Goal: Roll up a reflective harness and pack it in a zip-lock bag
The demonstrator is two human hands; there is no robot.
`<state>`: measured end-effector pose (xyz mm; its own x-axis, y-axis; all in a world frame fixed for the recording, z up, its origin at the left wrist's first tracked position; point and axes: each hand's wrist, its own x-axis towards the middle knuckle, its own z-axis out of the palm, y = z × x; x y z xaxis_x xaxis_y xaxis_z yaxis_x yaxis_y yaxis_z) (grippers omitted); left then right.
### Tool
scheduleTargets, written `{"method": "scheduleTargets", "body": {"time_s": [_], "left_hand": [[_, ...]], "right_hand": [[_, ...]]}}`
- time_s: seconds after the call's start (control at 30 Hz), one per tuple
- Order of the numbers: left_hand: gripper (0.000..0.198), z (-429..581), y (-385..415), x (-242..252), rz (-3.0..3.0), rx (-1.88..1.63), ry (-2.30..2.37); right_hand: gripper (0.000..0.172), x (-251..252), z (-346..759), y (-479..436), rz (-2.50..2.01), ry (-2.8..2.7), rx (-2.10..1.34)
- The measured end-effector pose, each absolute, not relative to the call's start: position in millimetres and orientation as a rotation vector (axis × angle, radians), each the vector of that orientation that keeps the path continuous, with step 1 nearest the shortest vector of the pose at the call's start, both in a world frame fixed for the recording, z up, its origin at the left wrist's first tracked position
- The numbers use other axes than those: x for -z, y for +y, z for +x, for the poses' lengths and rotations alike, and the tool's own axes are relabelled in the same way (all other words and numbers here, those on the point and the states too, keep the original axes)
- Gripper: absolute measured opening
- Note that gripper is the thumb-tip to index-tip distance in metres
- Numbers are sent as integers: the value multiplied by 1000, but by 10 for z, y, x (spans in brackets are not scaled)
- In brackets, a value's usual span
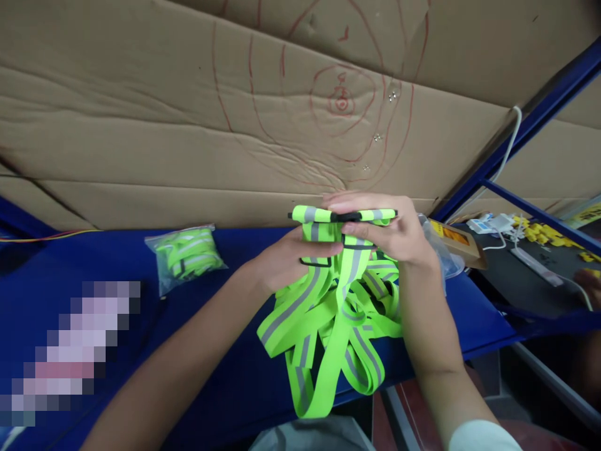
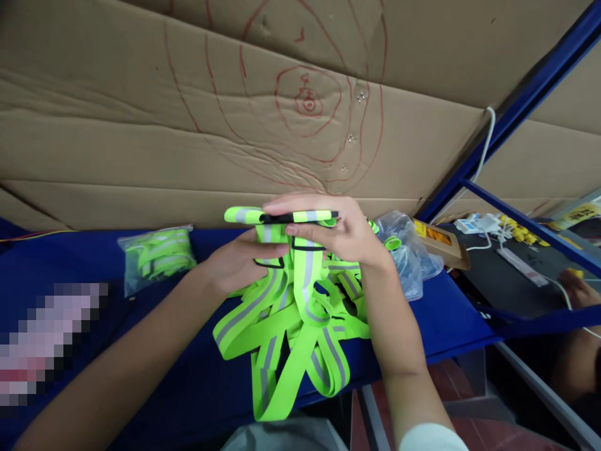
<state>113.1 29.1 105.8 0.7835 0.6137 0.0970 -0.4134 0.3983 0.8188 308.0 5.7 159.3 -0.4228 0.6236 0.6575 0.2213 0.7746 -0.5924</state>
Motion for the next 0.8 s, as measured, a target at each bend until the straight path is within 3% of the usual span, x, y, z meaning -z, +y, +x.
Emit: {"method": "scheduleTargets", "body": {"time_s": [0.37,0.47,0.53,0.57,0.67,0.73,0.8], "left_hand": [[77,1085,282,-1080,1018,-649,46],[61,1018,291,-1139,1000,-672,111],[41,974,308,-1149,1024,-674,163],[39,959,317,-1147,1038,-668,182],[48,949,338,-1149,1093,-683,199],[59,969,344,-1162,1168,-778,200],[63,999,352,-1172,1240,-916,216]], "right_hand": [[26,-1693,3182,16,-537,-2201,-359],[26,-1692,3151,23,-540,-2273,-328],[39,-1698,3137,16,-588,-2330,-339],[55,-1702,3135,11,-612,-2356,-358],[101,-1703,3147,4,-640,-2367,-438],[102,-1687,3153,21,-674,-2275,-487],[83,-1657,3136,57,-741,-2162,-516]]}}
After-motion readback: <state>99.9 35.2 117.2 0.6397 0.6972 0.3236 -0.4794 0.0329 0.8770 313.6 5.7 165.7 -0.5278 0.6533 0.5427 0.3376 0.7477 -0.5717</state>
